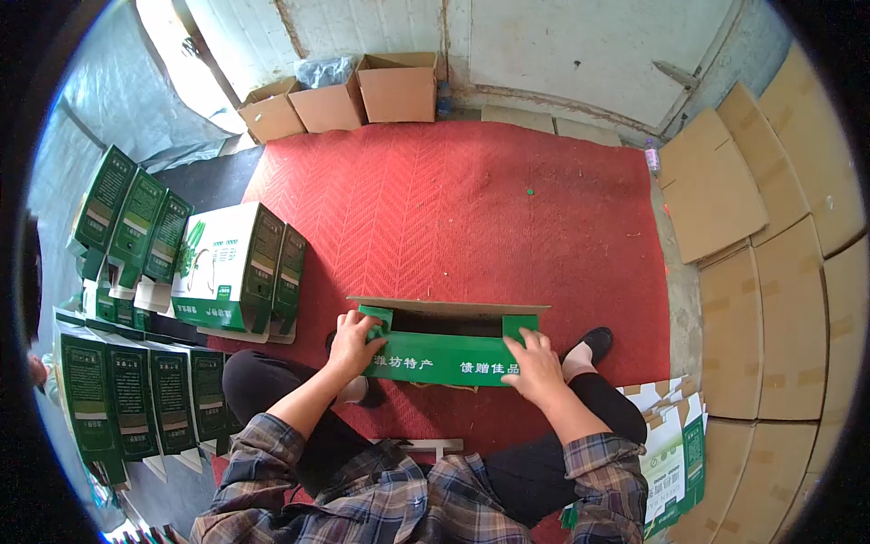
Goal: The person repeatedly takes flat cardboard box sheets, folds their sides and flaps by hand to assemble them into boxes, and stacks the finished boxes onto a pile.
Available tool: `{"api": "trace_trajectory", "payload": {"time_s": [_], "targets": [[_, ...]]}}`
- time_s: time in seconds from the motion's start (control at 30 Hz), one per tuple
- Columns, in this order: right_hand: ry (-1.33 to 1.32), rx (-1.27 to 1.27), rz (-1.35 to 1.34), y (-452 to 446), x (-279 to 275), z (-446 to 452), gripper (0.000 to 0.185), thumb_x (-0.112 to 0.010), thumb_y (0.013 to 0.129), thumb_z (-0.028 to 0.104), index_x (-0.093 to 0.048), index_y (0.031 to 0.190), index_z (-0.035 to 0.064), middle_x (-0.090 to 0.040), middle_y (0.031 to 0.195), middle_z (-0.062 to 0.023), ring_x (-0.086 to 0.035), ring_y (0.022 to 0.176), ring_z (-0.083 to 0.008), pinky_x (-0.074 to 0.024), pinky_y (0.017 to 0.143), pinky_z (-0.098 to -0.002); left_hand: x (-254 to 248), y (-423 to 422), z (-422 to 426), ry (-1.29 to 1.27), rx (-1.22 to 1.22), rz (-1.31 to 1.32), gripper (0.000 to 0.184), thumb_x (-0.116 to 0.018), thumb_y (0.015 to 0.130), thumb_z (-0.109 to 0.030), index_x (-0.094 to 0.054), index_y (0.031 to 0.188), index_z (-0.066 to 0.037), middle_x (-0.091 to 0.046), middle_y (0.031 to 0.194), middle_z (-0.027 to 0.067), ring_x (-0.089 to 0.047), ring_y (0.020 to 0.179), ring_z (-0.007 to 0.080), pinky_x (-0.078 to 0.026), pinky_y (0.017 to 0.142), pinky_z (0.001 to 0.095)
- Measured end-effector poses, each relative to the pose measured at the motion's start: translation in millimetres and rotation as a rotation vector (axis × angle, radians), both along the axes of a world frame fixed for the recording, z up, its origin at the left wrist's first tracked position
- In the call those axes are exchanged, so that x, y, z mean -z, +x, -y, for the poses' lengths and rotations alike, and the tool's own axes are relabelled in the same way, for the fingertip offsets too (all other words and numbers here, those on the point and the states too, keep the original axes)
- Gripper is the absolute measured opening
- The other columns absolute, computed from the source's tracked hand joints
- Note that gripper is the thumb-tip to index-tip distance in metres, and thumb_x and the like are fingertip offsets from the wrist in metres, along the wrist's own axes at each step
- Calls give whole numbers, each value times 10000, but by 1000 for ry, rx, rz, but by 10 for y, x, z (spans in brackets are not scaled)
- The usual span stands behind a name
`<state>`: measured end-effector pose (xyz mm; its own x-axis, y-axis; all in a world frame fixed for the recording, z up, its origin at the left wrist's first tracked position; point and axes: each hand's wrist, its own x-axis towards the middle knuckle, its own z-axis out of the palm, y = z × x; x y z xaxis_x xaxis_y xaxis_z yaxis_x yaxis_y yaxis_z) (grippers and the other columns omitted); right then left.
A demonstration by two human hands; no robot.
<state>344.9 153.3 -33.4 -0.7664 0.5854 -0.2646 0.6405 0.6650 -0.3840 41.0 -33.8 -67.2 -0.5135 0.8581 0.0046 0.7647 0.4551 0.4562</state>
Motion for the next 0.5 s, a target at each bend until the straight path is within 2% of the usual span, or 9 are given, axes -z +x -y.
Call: {"api": "trace_trajectory", "payload": {"time_s": [0.03,0.07,0.2,0.23,0.27,0.3,0.37,0.43,0.5], "targets": [[83,-65,32,-9,-10,61,791,-855,643,226,-512,1347,117,-435,1405,-157,-408,1286,-356,-419,1016,-491,36,17,9,-1,-2,-5,366,-762,708,-194,-665,1057,-138,-561,1074,116,-514,1053,345,-507,839,449],[55,-79,51,-16,29,102,909,-883,586,198,-450,1382,122,-411,1410,-142,-395,1293,-343,-420,998,-503,91,24,16,25,32,-30,358,-760,704,-191,-670,1047,-143,-558,1083,114,-513,1059,345,-508,837,448],[163,-96,150,-64,150,160,949,-885,582,219,-410,1396,107,-432,1352,-140,-386,1295,-337,-415,966,-489,145,146,40,2,137,-55,394,-772,688,-253,-669,1055,-154,-554,1100,104,-499,1102,337,-490,847,467],[165,-98,145,-65,151,157,949,-885,582,219,-410,1396,107,-432,1352,-140,-386,1295,-337,-415,966,-489,63,200,50,-3,176,-43,426,-781,683,-290,-665,1069,-151,-553,1109,98,-492,1120,330,-476,863,478],[180,-104,142,-67,151,161,918,-872,594,203,-421,1387,102,-443,1338,-136,-400,1278,-331,-417,959,-491,-15,234,72,-83,256,-43,629,-825,631,-398,-624,1170,-144,-537,1181,114,-472,1164,342,-420,947,515],[191,-110,142,-72,138,173,887,-859,606,187,-433,1378,96,-454,1324,-133,-415,1261,-326,-419,952,-493,-93,273,83,-85,253,-45,629,-825,631,-398,-624,1170,-144,-537,1181,114,-472,1164,342,-420,947,515],[166,-121,146,-87,96,154,862,-844,612,178,-444,1370,91,-473,1298,-126,-431,1239,-318,-421,943,-493,-192,344,108,-187,339,-161,796,-839,592,-447,-552,1275,-156,-514,1211,111,-454,1200,341,-350,981,593],[147,-137,147,-96,89,138,837,-830,619,168,-455,1363,86,-491,1272,-120,-447,1218,-310,-424,934,-492,-155,335,123,-192,343,-155,803,-839,589,-444,-547,1285,-170,-511,1214,112,-452,1204,336,-337,983,599],[213,-167,103,-75,113,138,774,-792,635,125,-480,1343,90,-529,1193,-100,-492,1148,-291,-453,844,-484,-109,309,122,-196,363,-140,819,-839,583,-437,-538,1306,-199,-505,1219,112,-449,1213,325,-312,986,613]]}}
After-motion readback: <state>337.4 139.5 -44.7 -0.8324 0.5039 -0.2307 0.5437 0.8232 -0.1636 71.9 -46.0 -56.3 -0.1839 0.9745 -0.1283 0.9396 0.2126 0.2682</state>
